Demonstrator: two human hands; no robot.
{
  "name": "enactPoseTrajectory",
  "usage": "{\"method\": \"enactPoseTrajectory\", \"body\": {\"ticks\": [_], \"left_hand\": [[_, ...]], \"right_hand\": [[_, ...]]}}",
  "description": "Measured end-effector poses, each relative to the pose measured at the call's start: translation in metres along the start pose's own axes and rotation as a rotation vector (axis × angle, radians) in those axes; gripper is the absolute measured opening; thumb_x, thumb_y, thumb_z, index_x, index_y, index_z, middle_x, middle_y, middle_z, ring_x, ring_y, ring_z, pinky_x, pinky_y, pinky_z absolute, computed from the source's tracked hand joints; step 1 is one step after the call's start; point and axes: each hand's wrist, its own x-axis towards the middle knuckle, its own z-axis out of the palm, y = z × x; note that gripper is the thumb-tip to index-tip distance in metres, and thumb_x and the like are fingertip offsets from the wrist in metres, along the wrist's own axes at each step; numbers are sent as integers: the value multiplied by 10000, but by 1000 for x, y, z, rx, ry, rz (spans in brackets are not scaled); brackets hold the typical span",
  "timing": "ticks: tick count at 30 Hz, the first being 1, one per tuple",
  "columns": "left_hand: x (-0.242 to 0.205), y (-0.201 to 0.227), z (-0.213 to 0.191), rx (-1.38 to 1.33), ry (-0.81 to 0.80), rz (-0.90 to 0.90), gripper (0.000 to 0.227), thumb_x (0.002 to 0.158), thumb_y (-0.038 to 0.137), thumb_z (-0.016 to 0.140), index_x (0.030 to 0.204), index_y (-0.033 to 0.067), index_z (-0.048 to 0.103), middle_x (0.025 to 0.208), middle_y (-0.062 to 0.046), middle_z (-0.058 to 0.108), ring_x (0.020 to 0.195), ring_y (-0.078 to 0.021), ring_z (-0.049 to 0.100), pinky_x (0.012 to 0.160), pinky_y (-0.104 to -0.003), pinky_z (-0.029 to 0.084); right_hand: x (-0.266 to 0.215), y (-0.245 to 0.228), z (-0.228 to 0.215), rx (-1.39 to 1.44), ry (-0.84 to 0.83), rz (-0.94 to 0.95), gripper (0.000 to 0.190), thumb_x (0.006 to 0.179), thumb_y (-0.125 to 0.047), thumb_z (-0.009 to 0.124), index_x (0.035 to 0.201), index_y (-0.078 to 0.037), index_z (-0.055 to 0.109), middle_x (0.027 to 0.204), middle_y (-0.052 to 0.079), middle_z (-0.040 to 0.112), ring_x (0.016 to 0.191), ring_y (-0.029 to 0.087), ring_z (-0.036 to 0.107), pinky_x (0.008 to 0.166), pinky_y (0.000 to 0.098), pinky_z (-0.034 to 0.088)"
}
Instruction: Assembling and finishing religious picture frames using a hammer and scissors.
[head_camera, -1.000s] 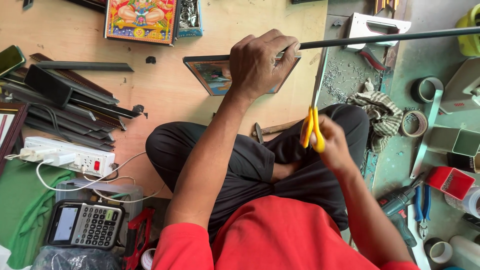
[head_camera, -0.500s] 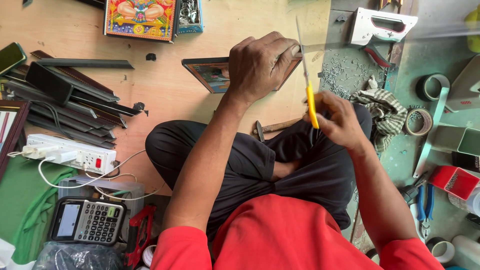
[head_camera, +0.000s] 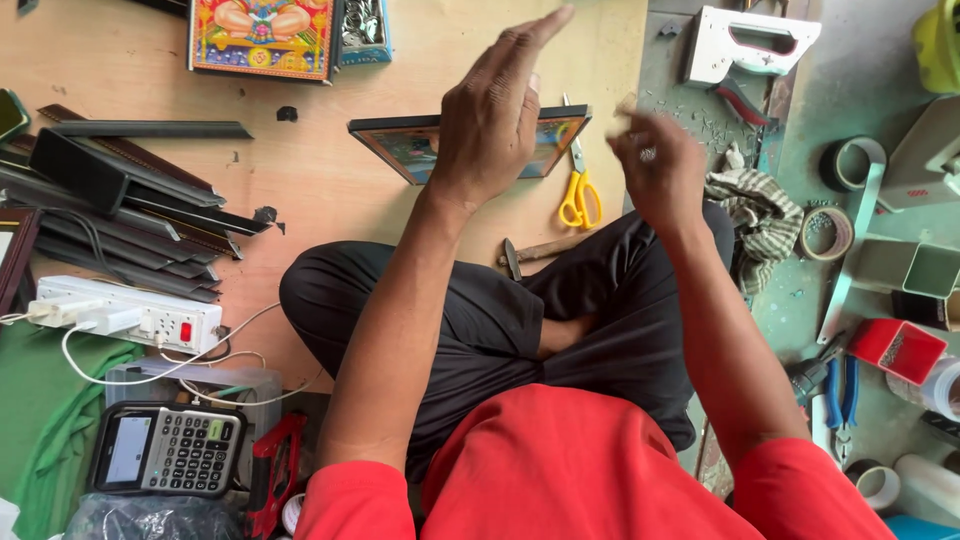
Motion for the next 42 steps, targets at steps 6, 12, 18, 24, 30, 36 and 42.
{"method": "enactPoseTrajectory", "body": {"ticks": [6,12,18,24,30,36,42], "left_hand": [[0,9,-9,-12,-30,-2,572,1064,-55,516,1572,188,418,1410,-44,622,1289,-209,670,1090,-320,593],[-15,0,-36,248,-48,103,308,965,154,808,1246,160,682,1178,-35,714,1151,-238,654,1142,-474,397],[-42,1,-61,350,35,-142,94,994,262,841,1084,240,826,1022,77,760,1124,-178,633,1214,-474,237],[-38,5,-57,365,99,-172,88,956,300,836,1018,239,820,986,95,756,1241,-207,568,1236,-559,100],[-43,-8,-43,376,155,-194,104,954,324,816,1024,248,815,1001,104,758,1216,-180,583,1259,-531,111],[-42,-7,-44,318,158,-237,137,936,349,806,1039,259,813,982,135,739,1111,-140,592,1259,-493,123],[-47,-5,-43,343,203,-210,142,900,363,805,1024,295,810,958,148,721,1199,-157,552,1265,-536,70]], "right_hand": [[25,-66,-9,95,42,-309,202,1060,-25,705,1254,-57,752,1070,129,736,912,230,734,771,345,571],[27,-54,-14,112,-15,-291,156,1071,-52,714,1217,-64,768,1028,104,740,933,207,766,766,309,595],[37,-37,-13,115,-147,-304,164,1028,-93,758,1185,-49,780,1034,101,759,886,203,740,720,335,586],[58,135,-3,-158,-249,6,206,1044,-261,761,1180,-110,729,1099,73,765,949,163,735,789,331,606],[40,217,22,-398,-426,86,389,806,-312,890,1036,-40,733,967,153,740,882,336,705,743,465,564],[35,237,35,-448,-453,66,146,977,-183,764,1074,-73,764,978,145,764,858,304,731,769,425,581],[27,193,9,-4,-204,262,95,1051,-34,643,1096,36,689,964,159,750,808,175,747,680,304,621]]}}
